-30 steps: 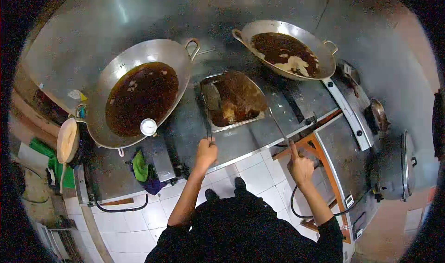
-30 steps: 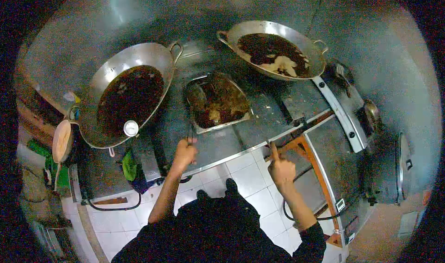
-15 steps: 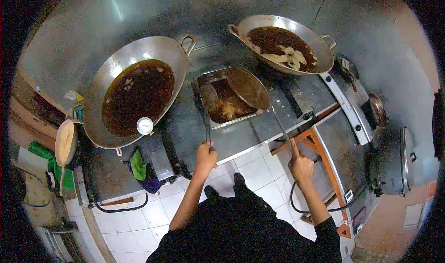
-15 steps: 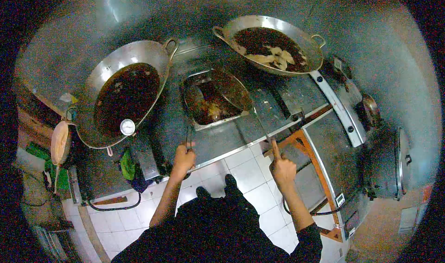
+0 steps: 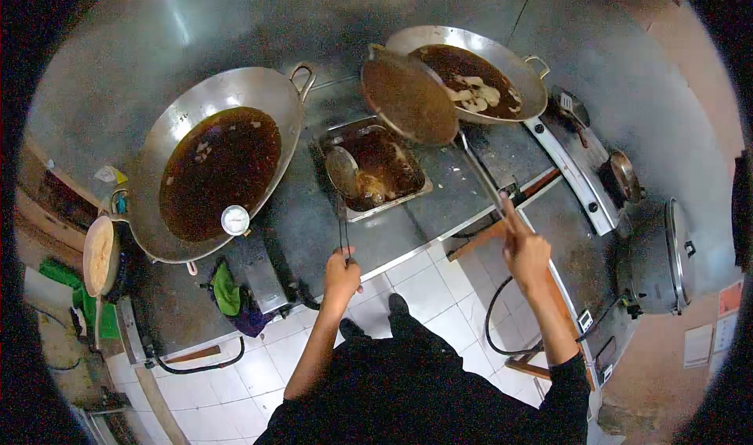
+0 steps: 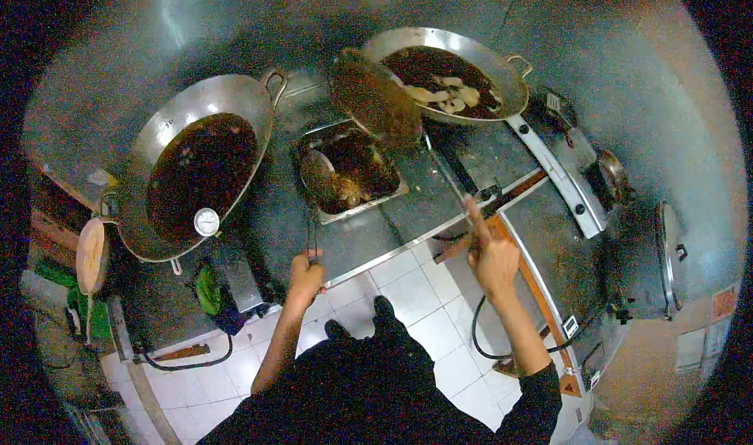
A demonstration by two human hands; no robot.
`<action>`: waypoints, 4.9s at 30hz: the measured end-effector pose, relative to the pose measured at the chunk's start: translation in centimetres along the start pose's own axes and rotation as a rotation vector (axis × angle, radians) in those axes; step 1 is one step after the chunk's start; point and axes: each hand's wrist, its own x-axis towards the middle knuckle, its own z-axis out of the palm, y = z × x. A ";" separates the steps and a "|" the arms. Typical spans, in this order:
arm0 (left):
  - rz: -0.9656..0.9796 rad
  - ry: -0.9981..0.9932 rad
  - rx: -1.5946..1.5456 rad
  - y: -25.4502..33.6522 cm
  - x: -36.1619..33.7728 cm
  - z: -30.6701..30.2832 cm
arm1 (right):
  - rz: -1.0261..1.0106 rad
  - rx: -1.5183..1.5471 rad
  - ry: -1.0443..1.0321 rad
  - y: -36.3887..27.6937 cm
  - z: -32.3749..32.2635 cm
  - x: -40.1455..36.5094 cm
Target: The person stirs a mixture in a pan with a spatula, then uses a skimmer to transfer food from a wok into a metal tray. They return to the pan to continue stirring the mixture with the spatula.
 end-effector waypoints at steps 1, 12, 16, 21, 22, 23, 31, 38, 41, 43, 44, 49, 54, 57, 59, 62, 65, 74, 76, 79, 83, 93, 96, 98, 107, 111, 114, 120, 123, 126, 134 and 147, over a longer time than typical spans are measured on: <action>0.018 0.004 -0.012 -0.3 0.0 0.0 | 0.036 0.104 -0.010 -0.3 -1.7 1.4; -0.062 -0.014 -0.081 1.4 -0.9 0.5 | 0.100 -0.325 0.238 9.4 -7.3 25.3; -0.089 0.042 -0.123 0.9 -0.5 1.5 | 0.016 -0.501 0.100 12.9 -5.0 34.1; -0.095 0.046 -0.146 2.9 -0.6 2.0 | -0.102 -0.566 -0.033 18.5 -6.1 44.8; -0.098 0.052 -0.145 3.0 -0.7 1.9 | -0.024 -0.279 -0.337 20.9 -7.1 48.4; 0.030 0.067 -0.037 2.9 -0.8 1.6 | -0.002 -0.129 -0.485 21.2 -8.1 49.9; -0.178 0.013 -0.382 3.8 -1.6 1.5 | 0.669 0.111 -0.952 30.7 -5.4 50.1; -0.210 0.002 -0.266 7.0 -1.8 1.2 | 0.670 0.412 -1.475 20.1 -5.2 44.8; -0.213 0.022 -0.309 7.0 -1.7 1.5 | 0.632 0.540 -1.498 19.1 -4.1 44.4; -0.137 -0.002 -0.325 6.3 -1.4 1.5 | 0.641 0.661 -1.448 17.8 -3.6 43.3; -0.138 -0.004 -0.329 6.2 -1.3 1.6 | 0.610 0.644 -1.454 18.3 -2.4 43.6; -0.115 -0.004 -0.305 6.0 -1.1 1.5 | 0.657 0.930 -1.343 18.5 2.4 42.1; -0.131 -0.012 -0.355 5.6 -1.1 1.5 | 0.754 1.122 -1.197 16.7 5.1 41.3; -0.190 0.000 -0.369 5.4 -1.1 1.8 | 0.707 1.213 -1.147 16.1 7.1 41.7; -0.251 0.007 -0.385 5.2 -1.1 2.1 | 0.682 1.239 -1.024 15.1 7.5 41.2; -0.189 0.035 -0.371 4.9 -1.4 2.6 | 0.582 1.232 -0.841 13.2 8.6 40.1; -0.154 0.032 -0.317 4.4 -1.5 3.0 | 0.571 1.246 -0.714 12.3 8.9 39.3; -0.181 0.061 -0.325 2.4 -1.2 3.9 | 0.520 1.334 -0.487 12.1 9.2 38.9; -0.134 0.066 -0.288 2.9 -1.4 3.6 | 0.522 1.290 -0.382 11.4 8.7 38.0; -0.119 0.089 -0.260 1.9 -1.0 3.8 | 0.492 1.273 -0.257 11.9 8.7 37.9; -0.131 0.071 -0.236 2.4 -1.2 3.5 | 0.593 1.398 -0.435 13.7 7.6 38.6; -0.109 0.013 -0.454 3.5 -0.4 2.3 | 0.473 1.306 -0.311 14.5 -1.3 36.6; -0.091 -0.010 -0.448 4.1 -0.6 1.6 | 0.464 1.242 -0.359 12.7 -5.5 33.0; -0.083 -0.030 -0.457 4.0 -0.7 1.3 | 0.482 1.269 -0.365 11.8 -6.6 31.1; 0.012 -0.112 -0.460 2.3 -1.1 0.6 | 0.550 1.243 -0.460 11.8 -3.1 24.7; -0.049 -0.131 -0.469 2.5 -1.2 0.1 | 0.546 1.308 -0.425 12.0 -3.0 24.1; -0.035 -0.145 -0.476 2.9 -1.3 -0.1 | 0.467 1.319 -0.358 10.7 -5.3 22.7; -0.027 -0.150 -0.491 4.2 -1.6 -0.5 | 0.523 1.253 -0.331 9.6 -4.2 21.0; -0.021 -0.137 -0.487 3.7 -1.5 -0.5 | 0.561 1.194 -0.337 8.5 -3.5 19.5; -0.025 -0.134 -0.512 3.7 -1.4 -0.6 | 0.480 1.164 -0.279 7.6 -3.6 17.9; -0.063 -0.103 -0.464 6.8 -2.9 -1.3 | 0.196 1.056 -0.107 3.7 -2.9 12.6; -0.141 -0.060 -0.489 3.9 -0.7 0.2 | -0.103 -0.122 -0.251 0.1 4.3 3.6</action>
